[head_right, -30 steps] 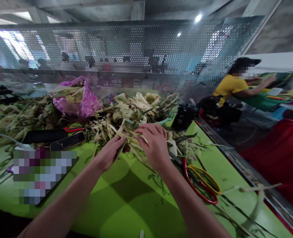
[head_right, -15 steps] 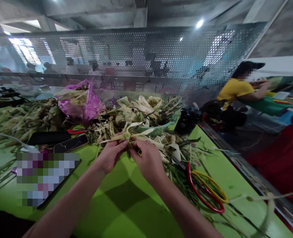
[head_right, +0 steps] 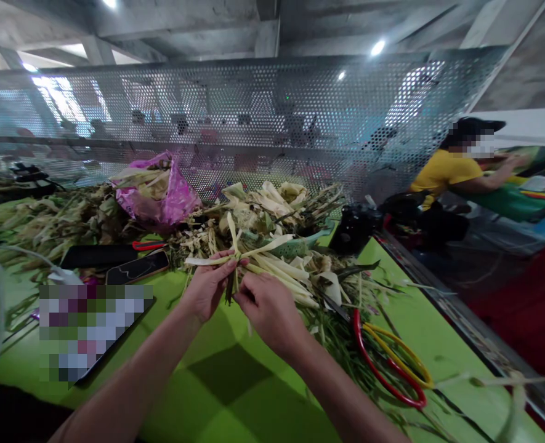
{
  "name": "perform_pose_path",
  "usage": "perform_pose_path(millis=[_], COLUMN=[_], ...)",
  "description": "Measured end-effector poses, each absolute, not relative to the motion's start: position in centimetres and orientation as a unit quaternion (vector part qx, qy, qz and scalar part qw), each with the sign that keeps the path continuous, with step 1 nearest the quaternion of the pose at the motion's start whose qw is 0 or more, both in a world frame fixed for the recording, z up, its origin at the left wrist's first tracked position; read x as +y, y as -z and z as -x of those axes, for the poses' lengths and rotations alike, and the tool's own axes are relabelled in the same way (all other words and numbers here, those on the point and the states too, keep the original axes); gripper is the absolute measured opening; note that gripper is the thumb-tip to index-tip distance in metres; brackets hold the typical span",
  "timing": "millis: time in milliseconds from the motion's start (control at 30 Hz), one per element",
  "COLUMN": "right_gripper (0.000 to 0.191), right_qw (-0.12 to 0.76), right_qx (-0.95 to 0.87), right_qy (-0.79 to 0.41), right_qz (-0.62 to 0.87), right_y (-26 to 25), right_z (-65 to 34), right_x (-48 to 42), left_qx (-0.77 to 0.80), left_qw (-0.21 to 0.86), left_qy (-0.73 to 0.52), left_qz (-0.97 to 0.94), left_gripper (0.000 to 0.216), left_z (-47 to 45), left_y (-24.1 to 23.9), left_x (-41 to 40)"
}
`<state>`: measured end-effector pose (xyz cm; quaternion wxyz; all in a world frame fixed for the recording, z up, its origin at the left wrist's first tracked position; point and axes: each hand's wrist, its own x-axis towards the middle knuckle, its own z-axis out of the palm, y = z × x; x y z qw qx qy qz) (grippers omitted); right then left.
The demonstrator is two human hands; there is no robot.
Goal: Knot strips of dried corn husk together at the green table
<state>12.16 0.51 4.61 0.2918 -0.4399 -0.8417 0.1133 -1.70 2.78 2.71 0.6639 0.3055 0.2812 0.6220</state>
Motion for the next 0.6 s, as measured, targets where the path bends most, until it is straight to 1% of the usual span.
perform_pose_path(millis=[100, 167, 233, 300, 367, 467, 533, 600], right_gripper=[0.021, 0.015, 0.013, 0.019, 0.021, 0.025, 0.026, 0.027], right_qw=[0.284, 0.298, 0.353, 0.421, 0.449, 0.439, 0.451, 0.471], right_qx=[-0.844, -0.837, -0.811, -0.766, -0.728, -0.698, -0.678, -0.656], right_qy=[-0.133, -0.155, -0.161, -0.141, -0.135, -0.221, -0.296, -0.342], right_qz=[0.436, 0.432, 0.439, 0.465, 0.5, 0.521, 0.5, 0.479], right_y=[-4.8, -5.3, -5.9, -6.3, -6.4, -5.8, -5.2, -4.8], right_z=[-12.4, -12.8, -13.5, -14.2, -14.9, -15.4, -15.4, -15.2], right_x=[0.4, 0.2, 0.2, 0.5, 1.1, 2.2, 2.7, 3.0], left_qx=[0.301, 0.311, 0.319, 0.32, 0.31, 0.309, 0.325, 0.338], left_qw=[0.653, 0.641, 0.634, 0.641, 0.663, 0.684, 0.684, 0.677], left_qy=[-0.608, -0.592, -0.571, -0.548, -0.524, -0.491, -0.472, -0.465], left_qz=[-0.336, -0.377, -0.413, -0.431, -0.435, -0.442, -0.451, -0.46], left_gripper=[0.034, 0.032, 0.031, 0.03, 0.028, 0.021, 0.012, 0.007], left_z=[2.0, 2.2, 2.3, 2.2, 2.0, 1.6, 1.4, 1.2], left_y=[-2.6, -2.4, -2.2, -2.2, -2.4, -2.7, -2.8, -2.7], left_x=[2.9, 3.0, 3.1, 2.9, 2.6, 2.1, 1.9, 1.9])
